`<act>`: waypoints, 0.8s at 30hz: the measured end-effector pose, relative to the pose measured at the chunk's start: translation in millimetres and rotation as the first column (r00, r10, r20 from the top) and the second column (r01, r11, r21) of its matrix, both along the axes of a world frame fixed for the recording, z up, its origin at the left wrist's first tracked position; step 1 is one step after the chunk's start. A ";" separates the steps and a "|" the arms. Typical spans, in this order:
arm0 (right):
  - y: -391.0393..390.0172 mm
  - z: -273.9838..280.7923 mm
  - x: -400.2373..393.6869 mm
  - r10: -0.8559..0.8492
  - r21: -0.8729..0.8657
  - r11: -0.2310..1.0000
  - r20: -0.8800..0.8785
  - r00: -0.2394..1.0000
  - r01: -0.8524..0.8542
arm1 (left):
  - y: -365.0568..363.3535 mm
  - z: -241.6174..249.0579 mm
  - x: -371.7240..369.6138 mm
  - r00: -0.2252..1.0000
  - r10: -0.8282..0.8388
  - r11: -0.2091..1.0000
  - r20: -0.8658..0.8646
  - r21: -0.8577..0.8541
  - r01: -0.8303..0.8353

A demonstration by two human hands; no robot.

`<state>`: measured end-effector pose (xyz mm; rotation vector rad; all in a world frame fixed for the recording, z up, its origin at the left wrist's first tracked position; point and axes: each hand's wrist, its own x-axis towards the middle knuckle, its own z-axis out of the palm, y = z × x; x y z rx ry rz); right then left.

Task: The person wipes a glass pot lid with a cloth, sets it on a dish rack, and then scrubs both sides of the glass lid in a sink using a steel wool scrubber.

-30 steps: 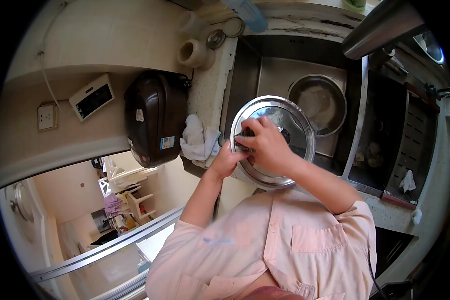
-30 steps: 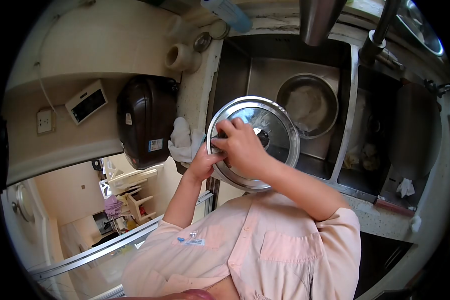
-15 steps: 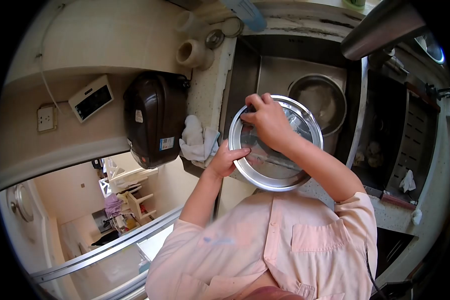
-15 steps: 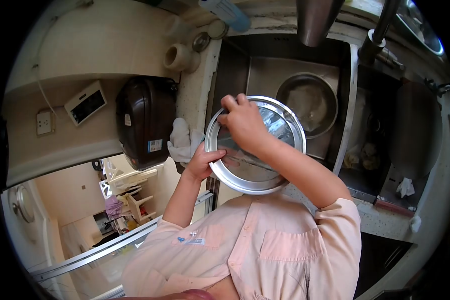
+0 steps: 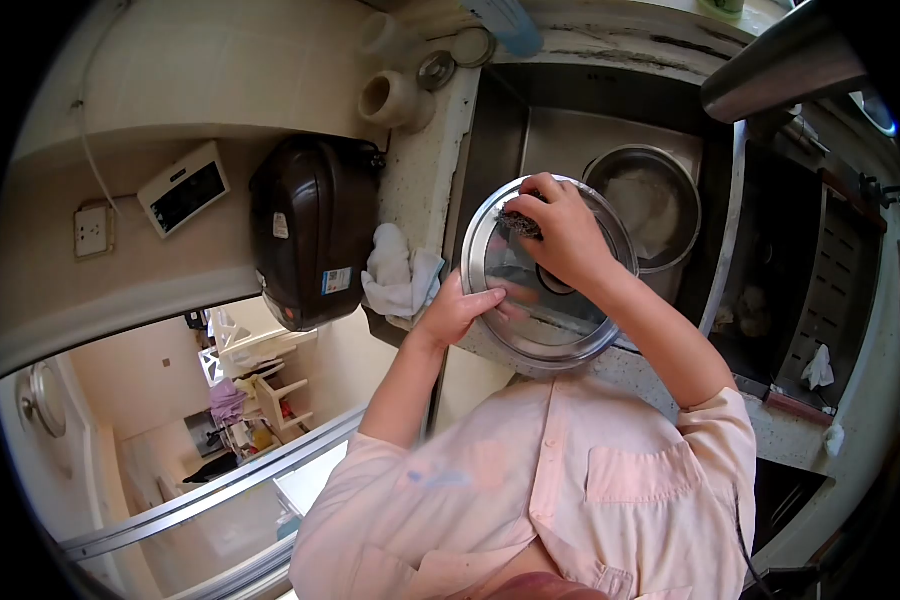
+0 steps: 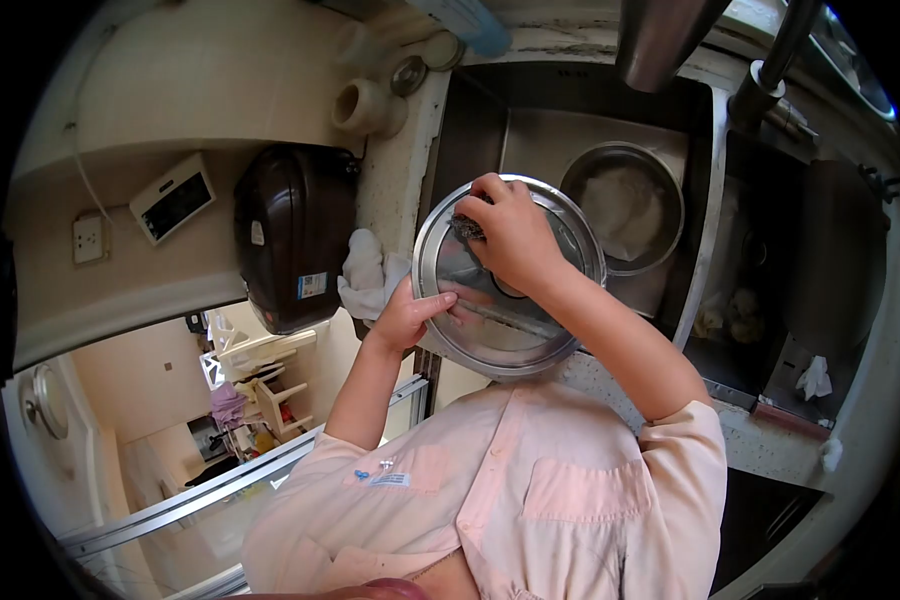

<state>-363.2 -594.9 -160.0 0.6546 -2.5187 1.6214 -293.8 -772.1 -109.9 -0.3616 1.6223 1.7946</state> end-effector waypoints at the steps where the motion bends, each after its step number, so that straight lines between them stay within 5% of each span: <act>1: -4.0 -2.1 1.2 -0.022 -0.013 1.000 -0.040 0.999 0.022 | 0.0 -1.3 -0.3 1.000 0.000 1.000 -0.012 0.006 0.001; 8: -24.3 5.6 10.3 -0.139 -0.005 0.990 0.055 0.989 0.139 | 4.8 -5.4 2.0 0.999 -0.007 1.000 -0.046 0.008 0.007; 15: -27.4 15.1 34.3 0.170 -0.146 0.976 0.040 0.985 -0.163 | -4.7 -25.7 7.7 0.962 0.084 0.989 -0.261 -0.096 -0.112; 20: -25.2 1.0 -2.5 -0.106 0.000 0.994 -0.090 0.990 0.106 | 0.8 -8.0 7.2 0.997 0.059 0.998 -0.047 0.021 -0.058; 24: -44.1 2.9 8.9 -0.056 -0.017 0.998 -0.006 0.998 0.056 | -8.1 -23.9 10.2 0.990 0.110 0.994 -0.089 0.026 -0.108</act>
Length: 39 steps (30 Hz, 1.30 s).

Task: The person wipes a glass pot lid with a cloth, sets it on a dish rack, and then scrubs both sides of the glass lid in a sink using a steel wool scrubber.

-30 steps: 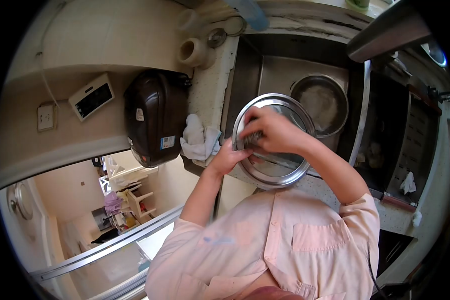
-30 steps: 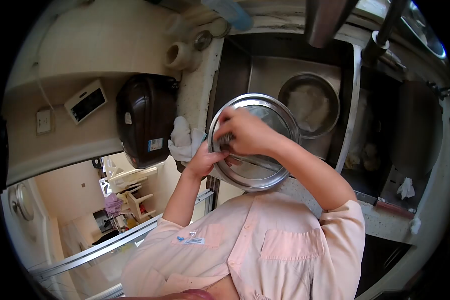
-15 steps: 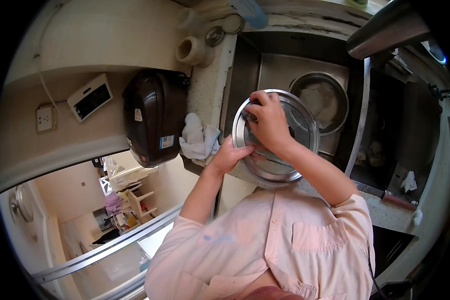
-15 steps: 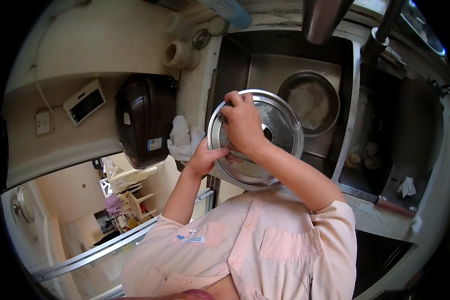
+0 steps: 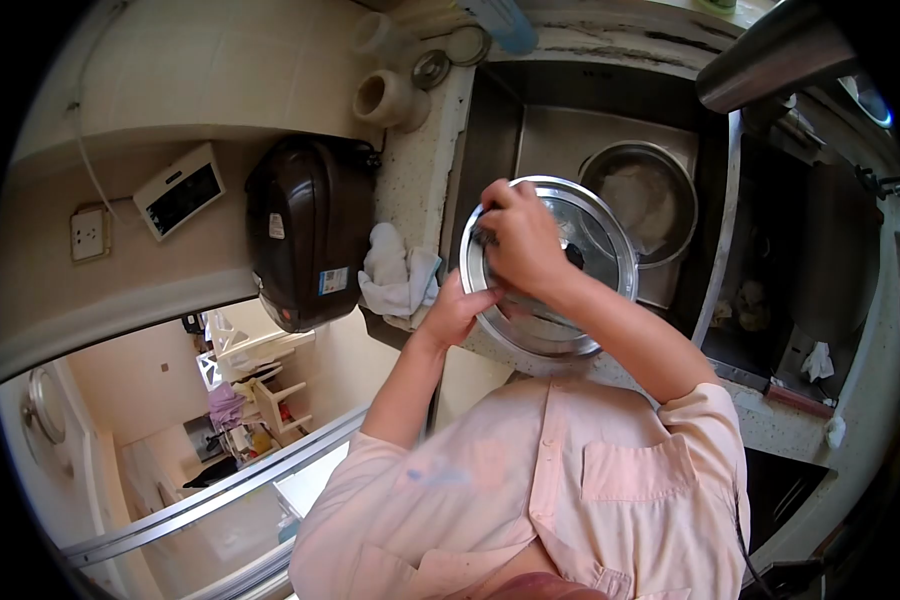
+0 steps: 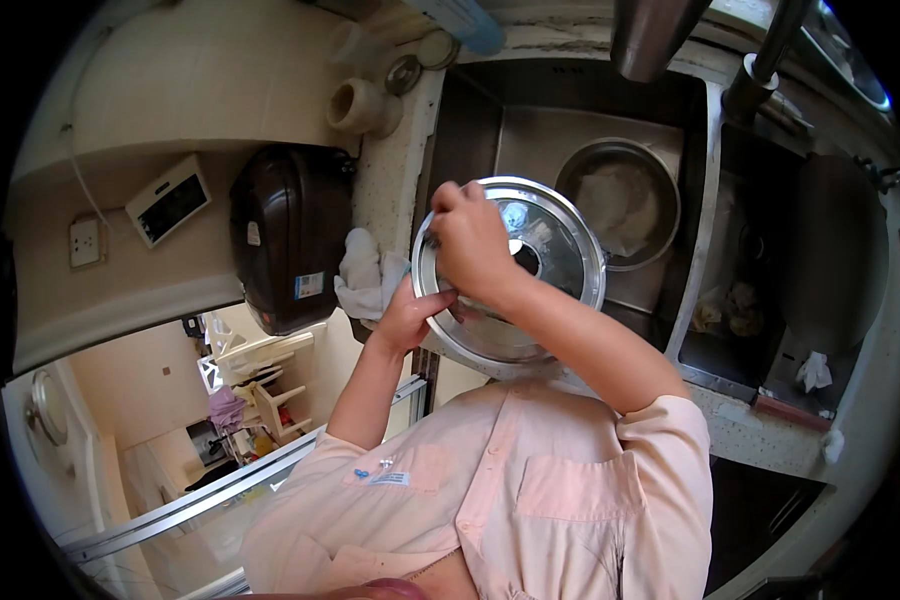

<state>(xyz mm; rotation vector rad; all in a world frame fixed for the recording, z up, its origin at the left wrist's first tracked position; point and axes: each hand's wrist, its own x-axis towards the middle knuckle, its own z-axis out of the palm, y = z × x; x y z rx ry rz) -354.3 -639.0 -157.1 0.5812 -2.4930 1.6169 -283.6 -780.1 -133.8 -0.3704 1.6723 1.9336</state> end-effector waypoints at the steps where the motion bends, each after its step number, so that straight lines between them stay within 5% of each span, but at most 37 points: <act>1: -2.5 1.8 6.4 0.074 -0.014 0.997 -0.005 0.997 -0.074 | -3.0 -6.3 0.8 0.999 0.007 1.000 -0.047 -0.022 -0.008; 4: 7.3 16.8 23.5 0.302 -0.121 0.947 0.018 0.953 -0.298 | -5.7 -6.7 -1.5 0.980 0.045 0.989 -0.195 -0.127 -0.070; 7: 14.7 10.3 8.2 0.247 -0.034 0.967 -0.118 0.962 -0.252 | -4.3 4.8 -2.2 0.998 -0.044 0.998 -0.055 -0.049 0.041; 9: 21.5 10.1 -15.7 0.087 0.118 0.990 -0.133 0.987 -0.072 | 0.6 11.4 -4.3 0.999 -0.054 0.998 0.004 -0.019 0.054; 11: 11.1 -2.4 -15.1 0.003 0.028 1.000 -0.037 0.999 -0.002 | 10.1 19.1 -6.3 1.000 0.004 0.999 0.027 0.053 -0.005; 16: 4.5 9.2 10.6 0.321 -0.060 0.946 0.062 0.945 -0.317 | -5.0 -12.2 -3.0 0.984 0.046 0.990 -0.173 -0.124 -0.068; 19: 28.7 8.3 -0.8 0.529 -0.156 0.845 0.109 0.841 -0.512 | -10.4 -16.5 -5.9 0.996 -0.035 0.995 -0.085 -0.101 0.026; 20: 38.4 -0.3 -15.1 0.554 -0.279 0.819 0.157 0.818 -0.501 | -6.2 -8.1 -7.0 0.999 -0.033 0.998 -0.022 -0.056 0.032; 22: 66.2 -20.6 -40.0 0.226 -0.272 0.953 0.351 0.909 -0.132 | -8.4 4.2 -11.5 1.000 -0.016 1.000 0.012 -0.020 0.016; 24: 96.3 -85.6 -66.2 -0.243 0.116 0.969 0.325 0.914 0.217 | -15.4 7.8 -12.4 0.999 -0.050 0.998 0.003 -0.025 0.050; 27: 118.5 -198.2 -54.8 -0.679 0.650 0.630 0.197 0.707 0.424 | -16.3 9.0 -12.7 1.000 0.006 1.000 0.017 -0.013 -0.006; 29: 124.8 -290.4 -21.5 -0.489 0.838 0.436 -0.084 0.868 0.327 | -18.8 5.6 -13.9 1.000 0.002 1.000 0.009 -0.025 -0.002; 32: 137.9 -299.7 -24.1 -0.276 0.648 0.734 0.556 0.784 -0.201 | -21.5 2.3 -14.1 0.999 0.015 0.999 0.038 -0.034 -0.014; 35: 130.9 -213.0 -49.4 -0.361 0.532 0.846 0.610 0.705 -0.028 | -18.5 1.2 -17.6 0.999 -0.004 0.999 0.045 -0.038 0.006; 37: 111.1 -129.0 -43.3 -0.235 0.273 0.955 0.447 0.863 0.119 | -15.9 -0.6 -16.0 0.999 -0.003 0.999 0.053 -0.042 0.005; 39: 83.8 -55.3 -27.8 -0.025 -0.007 1.000 0.371 0.928 0.030 | -14.9 -5.5 -15.6 0.998 0.004 0.999 0.059 -0.045 -0.001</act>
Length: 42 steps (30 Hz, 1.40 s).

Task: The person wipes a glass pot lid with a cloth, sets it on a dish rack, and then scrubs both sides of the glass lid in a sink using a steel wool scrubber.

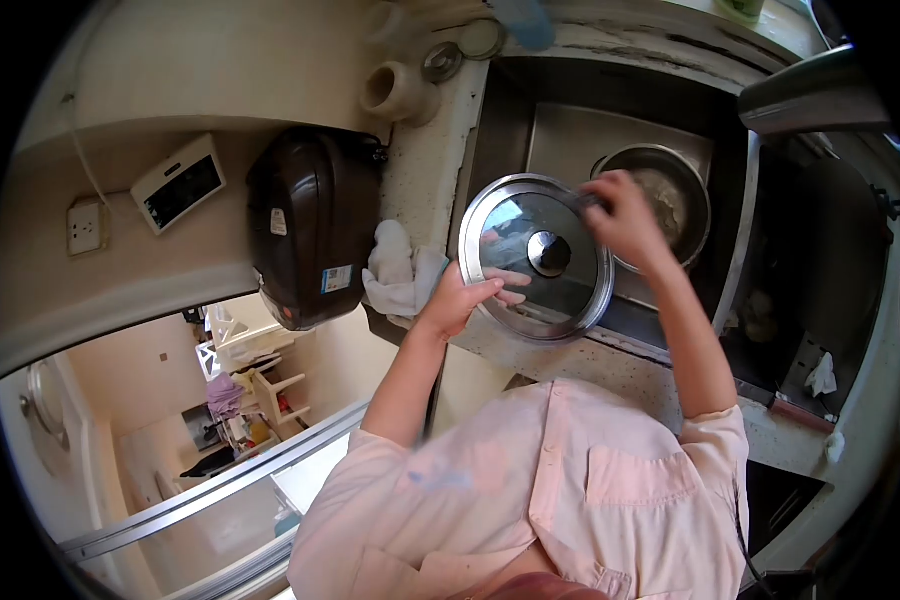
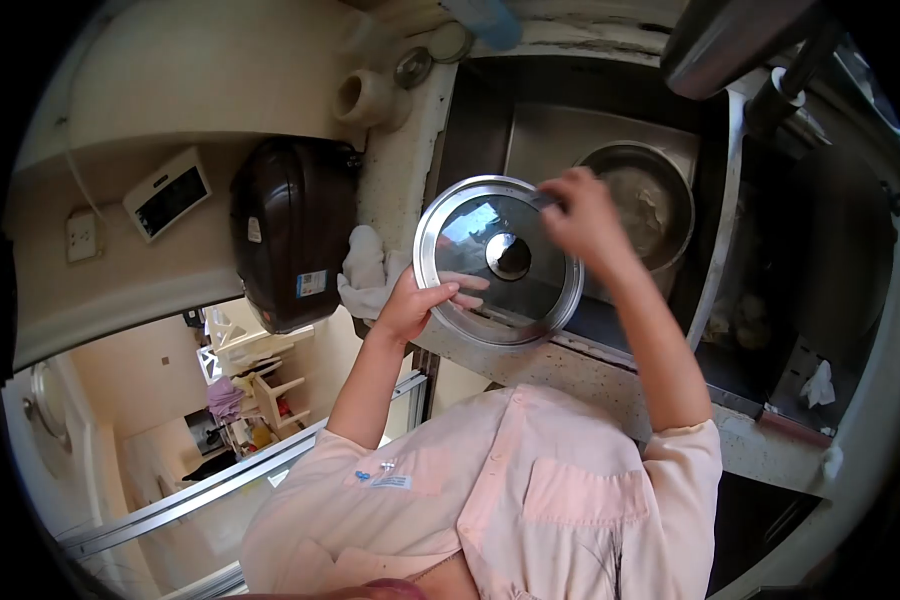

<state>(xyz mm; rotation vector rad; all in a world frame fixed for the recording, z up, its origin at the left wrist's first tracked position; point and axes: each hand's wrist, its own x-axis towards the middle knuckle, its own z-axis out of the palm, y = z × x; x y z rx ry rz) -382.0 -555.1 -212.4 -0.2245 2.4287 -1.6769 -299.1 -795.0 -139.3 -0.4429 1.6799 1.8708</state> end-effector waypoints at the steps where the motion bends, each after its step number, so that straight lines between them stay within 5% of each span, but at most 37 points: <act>1: -16.6 22.2 12.4 0.047 -0.040 0.998 -0.163 0.986 -0.054 | -0.5 -4.2 0.7 1.000 -0.018 0.999 -0.018 -0.028 0.017; 4: -59.3 53.8 45.6 0.310 -0.121 0.923 -0.331 0.891 -0.366 | 1.0 -13.1 4.1 0.993 -0.044 0.992 -0.108 -0.121 0.030; 6: -75.7 51.4 51.6 0.249 -0.110 0.941 -0.417 0.874 -0.321 | 4.3 -12.8 9.0 0.979 -0.024 0.984 -0.202 -0.179 -0.013; 8: -79.0 45.7 39.6 0.166 -0.123 0.959 -0.478 0.862 -0.254 | 1.2 -0.8 7.5 0.988 -0.122 0.984 -0.092 -0.139 0.109; 12: -76.0 28.1 4.9 -0.121 0.040 0.988 -0.381 0.917 0.148 | 9.3 15.5 8.6 0.993 -0.110 0.991 -0.045 -0.076 0.107; 17: -82.5 31.2 21.1 -0.095 -0.081 0.994 -0.358 0.929 0.071 | 12.0 -0.3 9.4 0.984 -0.067 0.993 -0.163 -0.110 0.049; 21: -86.8 23.4 15.2 -0.184 -0.070 0.983 -0.313 0.932 0.170 | 7.3 1.1 10.8 0.990 -0.095 0.993 -0.106 -0.081 0.087; 25: -99.7 35.1 29.9 -0.111 -0.162 0.985 -0.338 0.935 0.059 | 4.3 0.9 9.5 0.994 -0.091 0.994 -0.065 -0.065 0.087; 28: -94.8 49.1 41.6 0.141 -0.183 0.961 -0.329 0.934 -0.210 | -2.8 -3.3 11.6 0.990 -0.047 0.995 -0.132 -0.089 0.036; 33: -73.5 46.6 36.3 0.570 -0.140 0.711 -0.460 0.681 -0.689 | -6.2 -0.8 14.0 0.961 -0.143 0.980 -0.237 -0.173 0.103; 36: -51.9 44.3 12.8 0.752 0.018 0.577 -0.402 0.523 -0.816 | -5.8 0.2 15.7 0.999 -0.036 0.996 0.017 0.086 0.035; 38: -31.1 34.3 -4.4 0.610 -0.045 0.731 -0.406 0.681 -0.681 | -7.0 0.9 12.2 0.986 -0.164 0.985 -0.042 0.037 0.166; 40: -6.4 5.8 -20.0 0.363 -0.231 0.896 -0.108 0.926 -0.378 | -5.6 9.0 12.5 0.988 -0.142 0.990 -0.067 0.016 0.143; 42: 21.8 -55.2 -35.4 0.039 0.046 0.998 0.073 0.997 -0.043 | -9.6 6.1 8.2 0.992 -0.117 0.993 -0.056 -0.002 0.117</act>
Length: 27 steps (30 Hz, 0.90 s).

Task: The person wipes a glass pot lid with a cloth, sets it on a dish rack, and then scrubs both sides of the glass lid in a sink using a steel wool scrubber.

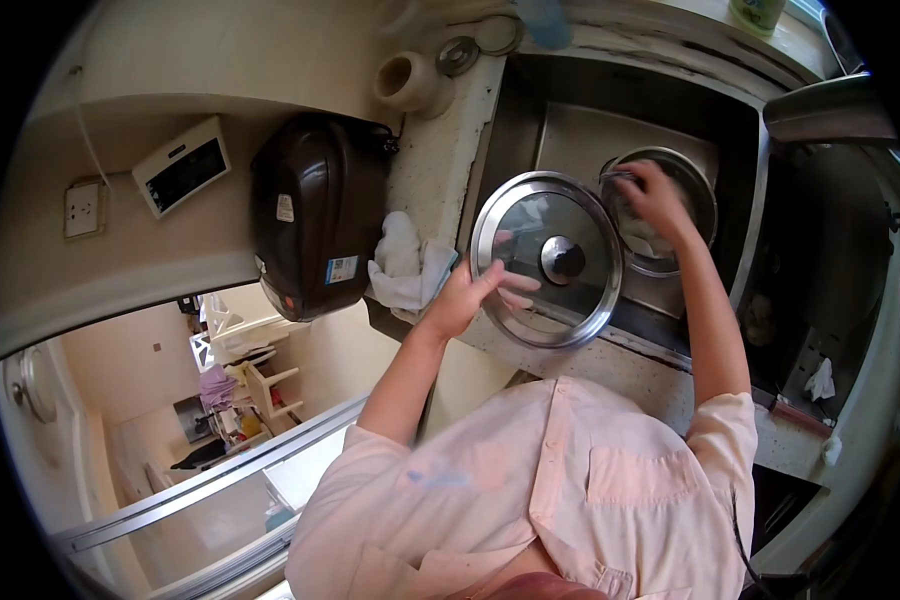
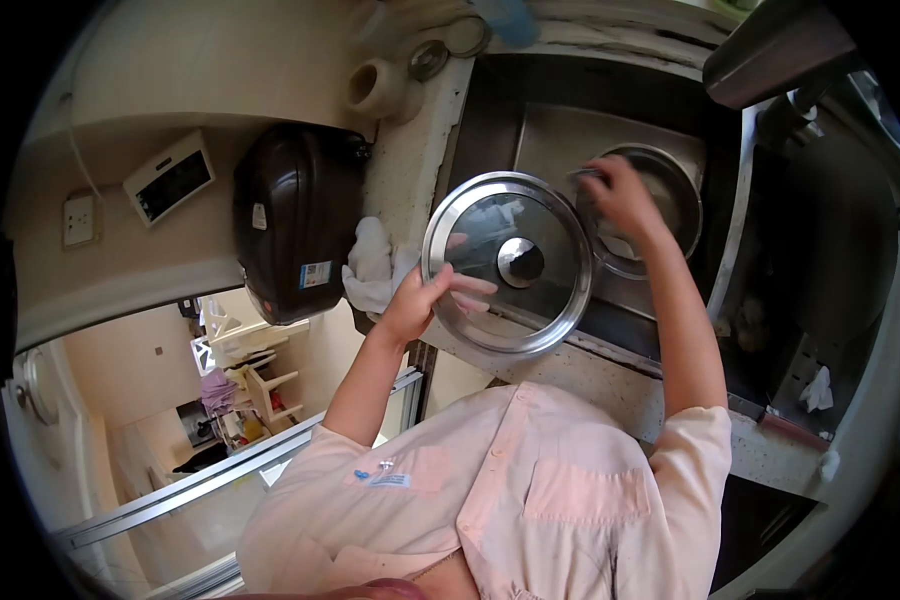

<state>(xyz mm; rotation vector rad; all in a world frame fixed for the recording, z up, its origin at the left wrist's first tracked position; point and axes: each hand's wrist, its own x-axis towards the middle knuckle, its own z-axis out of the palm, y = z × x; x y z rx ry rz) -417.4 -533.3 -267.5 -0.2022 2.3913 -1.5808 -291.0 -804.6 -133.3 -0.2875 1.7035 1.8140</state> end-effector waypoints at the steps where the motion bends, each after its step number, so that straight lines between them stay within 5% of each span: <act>1: 11.7 -43.2 -1.3 -0.165 0.256 0.947 -0.132 0.977 0.194 | -2.7 -3.8 -0.6 0.999 0.046 0.999 0.022 0.013 -0.046; 3: 20.0 -79.3 11.6 -0.439 0.556 0.707 -0.141 0.888 0.438 | -4.6 -7.5 -2.2 0.992 0.114 0.993 0.049 0.001 -0.114; 6: 33.7 -159.2 44.8 0.055 0.778 0.622 -0.148 0.987 0.083 | -0.2 -5.0 -1.5 0.966 0.244 0.967 0.086 0.057 -0.249; 9: 39.3 -173.6 30.5 -0.030 0.632 0.759 0.277 0.961 -0.159 | 0.6 -7.2 -4.7 0.966 0.253 0.967 0.062 0.028 -0.255; 12: 15.4 -58.6 22.8 -0.181 0.377 0.911 -0.001 0.983 0.168 | 5.4 -10.1 -7.7 0.976 0.206 0.978 0.067 0.031 -0.208; 14: -13.6 11.0 29.5 -0.209 0.020 0.977 -0.144 0.967 0.214 | 10.0 -14.5 -7.9 0.978 0.190 0.978 0.084 0.076 -0.196; 15: -28.2 50.7 35.2 -0.153 -0.141 0.980 -0.074 0.985 0.141 | 11.7 -16.7 -8.8 0.979 0.181 0.977 0.088 0.096 -0.190; 19: -83.2 96.2 59.3 0.143 -0.277 0.922 -0.406 0.903 -0.271 | 23.6 -25.3 -5.8 0.988 0.118 0.988 -0.101 -0.083 -0.127; 22: -86.8 73.1 44.2 -0.057 -0.091 0.996 -0.490 0.870 0.014 | 32.0 -3.8 -5.1 0.994 0.105 0.994 0.038 0.006 -0.105; 24: -64.1 33.6 23.5 -0.239 -0.018 0.969 -0.331 0.913 0.247 | 26.3 -1.4 0.3 0.996 0.090 0.996 0.000 -0.016 -0.090; 25: -46.4 27.9 16.0 -0.228 -0.093 0.970 -0.014 0.974 0.226 | 24.4 -0.5 2.5 0.996 0.089 0.995 -0.031 -0.036 -0.090; 26: -36.7 -6.7 14.2 -0.283 -0.145 0.947 0.051 0.958 0.288 | 23.0 0.5 5.0 0.994 0.088 0.994 -0.060 -0.053 -0.091; 27: -14.9 11.7 16.4 -0.112 -0.323 0.918 0.352 0.929 0.232 | 23.1 1.5 7.1 0.991 0.101 0.992 -0.089 -0.065 -0.107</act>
